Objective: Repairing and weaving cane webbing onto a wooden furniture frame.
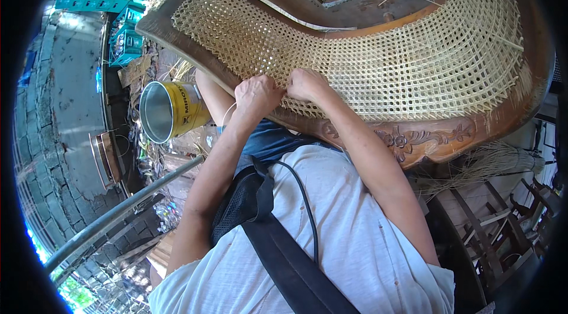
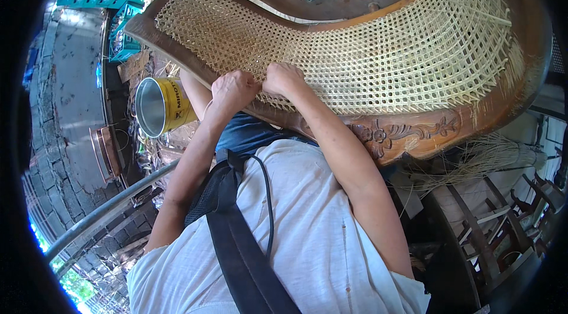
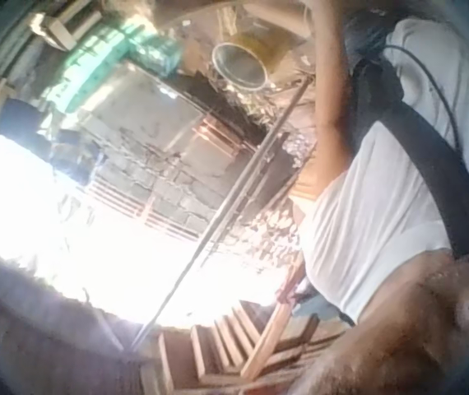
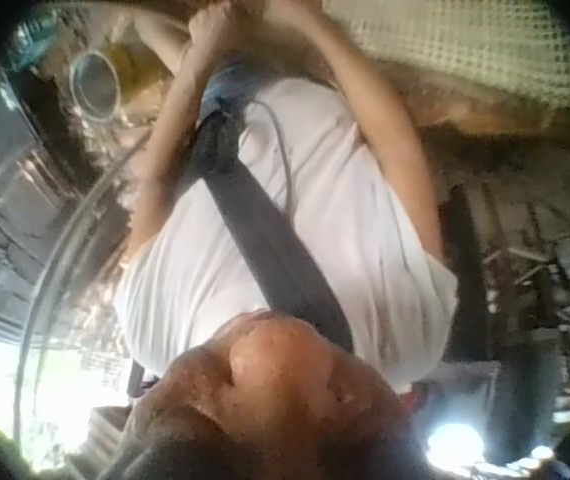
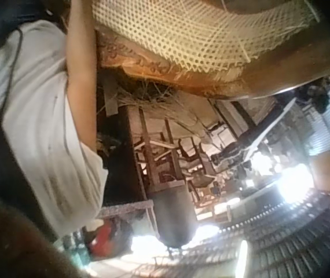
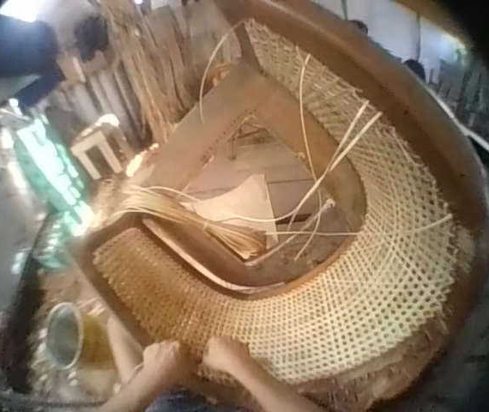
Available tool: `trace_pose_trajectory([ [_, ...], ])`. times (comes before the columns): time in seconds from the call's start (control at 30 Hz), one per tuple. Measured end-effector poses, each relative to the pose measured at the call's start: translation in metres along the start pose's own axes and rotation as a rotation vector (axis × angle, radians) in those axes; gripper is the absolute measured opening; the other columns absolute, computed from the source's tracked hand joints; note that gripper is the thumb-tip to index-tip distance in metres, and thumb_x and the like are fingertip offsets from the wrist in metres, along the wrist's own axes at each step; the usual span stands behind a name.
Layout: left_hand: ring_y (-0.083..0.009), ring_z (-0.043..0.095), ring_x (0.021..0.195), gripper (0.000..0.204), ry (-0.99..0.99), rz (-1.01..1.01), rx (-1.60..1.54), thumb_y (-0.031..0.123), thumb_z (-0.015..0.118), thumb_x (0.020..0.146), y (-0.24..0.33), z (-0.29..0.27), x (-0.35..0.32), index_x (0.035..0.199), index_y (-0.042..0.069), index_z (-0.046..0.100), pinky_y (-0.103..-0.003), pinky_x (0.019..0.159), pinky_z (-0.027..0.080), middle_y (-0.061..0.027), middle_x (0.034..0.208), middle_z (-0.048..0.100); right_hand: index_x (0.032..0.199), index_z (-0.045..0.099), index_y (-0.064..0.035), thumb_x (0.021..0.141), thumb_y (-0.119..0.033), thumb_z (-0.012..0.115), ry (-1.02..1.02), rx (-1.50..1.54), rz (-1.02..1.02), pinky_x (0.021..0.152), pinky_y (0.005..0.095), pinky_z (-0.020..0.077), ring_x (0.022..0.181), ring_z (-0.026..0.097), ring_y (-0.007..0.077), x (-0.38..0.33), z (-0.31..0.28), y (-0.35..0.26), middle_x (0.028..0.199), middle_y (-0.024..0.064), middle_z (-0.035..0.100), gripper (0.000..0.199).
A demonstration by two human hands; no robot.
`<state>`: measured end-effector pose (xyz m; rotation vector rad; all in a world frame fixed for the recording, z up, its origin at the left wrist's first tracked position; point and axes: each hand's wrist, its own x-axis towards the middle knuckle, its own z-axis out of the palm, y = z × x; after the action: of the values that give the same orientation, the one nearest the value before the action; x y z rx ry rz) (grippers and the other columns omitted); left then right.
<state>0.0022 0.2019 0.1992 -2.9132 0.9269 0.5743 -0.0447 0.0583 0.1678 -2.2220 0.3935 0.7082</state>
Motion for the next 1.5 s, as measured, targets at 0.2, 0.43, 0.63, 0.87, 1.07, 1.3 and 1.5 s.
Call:
trace_pose_trajectory([
  [0.2, -0.0303, 0.065, 0.079, 0.014, 0.21, 0.083, 0.102, 0.024, 0.065, 0.075, 0.0, 0.018, -0.009, 0.076, 0.01, 0.07, -0.043, 0.072, 0.052, -0.0111, 0.079, 0.07, 0.096, 0.073, -0.0058, 0.079, -0.047, 0.072, 0.114, 0.004, 0.015, 0.087, 0.0453, 0.0519, 0.1, 0.067, 0.0345, -0.007, 0.006, 0.016, 0.105, 0.0195, 0.069, 0.044],
  [0.43, -0.0288, 0.06, 0.09, 0.017, 0.229, 0.037, 0.113, 0.022, 0.062, 0.075, 0.01, 0.022, -0.022, 0.079, 0.008, 0.069, -0.044, 0.072, 0.046, -0.0097, 0.082, 0.068, 0.064, 0.058, -0.0092, 0.085, -0.018, 0.06, 0.144, -0.288, 0.294, 0.055, 0.0322, 0.0409, 0.052, 0.043, 0.0119, -0.011, -0.054, 0.076, 0.057, 0.0017, 0.049, 0.023],
  [0.63, -0.033, 0.063, 0.088, 0.02, 0.213, 0.134, 0.016, 0.023, 0.061, 0.081, 0.007, 0.013, 0.0, 0.087, 0.006, 0.07, -0.043, 0.072, 0.049, -0.0117, 0.086, 0.069, 0.074, 0.069, -0.0052, 0.081, -0.032, 0.071, 0.344, -0.301, 0.272, 0.067, 0.0368, 0.0504, 0.066, 0.064, 0.0189, -0.042, -0.083, 0.074, 0.074, 0.0111, 0.067, 0.028],
  [0.87, -0.0123, 0.064, 0.073, 0.037, -0.061, 0.036, -1.182, 0.038, 0.065, 0.09, 0.015, 0.01, 0.026, 0.099, 0.003, 0.073, -0.03, 0.068, 0.051, -0.0083, 0.081, 0.071, 0.082, 0.072, -0.0081, 0.082, -0.046, 0.067, 0.253, 0.045, 0.126, 0.08, 0.0464, 0.0527, 0.085, 0.07, 0.0292, -0.059, -0.087, 0.037, 0.087, 0.0168, 0.071, 0.038],
  [1.07, -0.0305, 0.069, 0.07, 0.025, 0.138, -0.01, -0.29, 0.031, 0.07, 0.077, 0.002, 0.004, 0.013, 0.082, 0.007, 0.074, -0.039, 0.068, 0.055, -0.0167, 0.072, 0.069, 0.088, 0.069, 0.0007, 0.081, -0.007, 0.058, 0.242, -0.02, -0.081, 0.083, 0.0434, 0.0556, 0.086, 0.07, 0.0315, -0.008, 0.014, 0.045, 0.091, 0.0215, 0.07, 0.016],
  [1.3, -0.0347, 0.069, 0.074, 0.021, 0.122, -0.063, -0.215, 0.026, 0.067, 0.072, -0.004, 0.004, 0.014, 0.078, 0.007, 0.073, -0.041, 0.072, 0.056, -0.0182, 0.074, 0.069, 0.09, 0.068, 0.003, 0.079, 0.002, 0.054, 0.239, -0.107, -0.128, 0.084, 0.0433, 0.0551, 0.088, 0.069, 0.0328, -0.011, 0.013, 0.011, 0.094, 0.0226, 0.07, 0.018],
  [1.5, -0.0348, 0.069, 0.075, 0.02, 0.099, -0.021, -0.14, 0.026, 0.067, 0.076, -0.001, 0.007, 0.016, 0.078, 0.007, 0.073, -0.044, 0.071, 0.056, -0.0184, 0.077, 0.069, 0.09, 0.07, 0.001, 0.083, -0.002, 0.051, 0.31, -0.109, -0.119, 0.083, 0.0433, 0.0547, 0.093, 0.069, 0.0335, -0.013, 0.015, 0.006, 0.096, 0.0231, 0.069, 0.02],
])
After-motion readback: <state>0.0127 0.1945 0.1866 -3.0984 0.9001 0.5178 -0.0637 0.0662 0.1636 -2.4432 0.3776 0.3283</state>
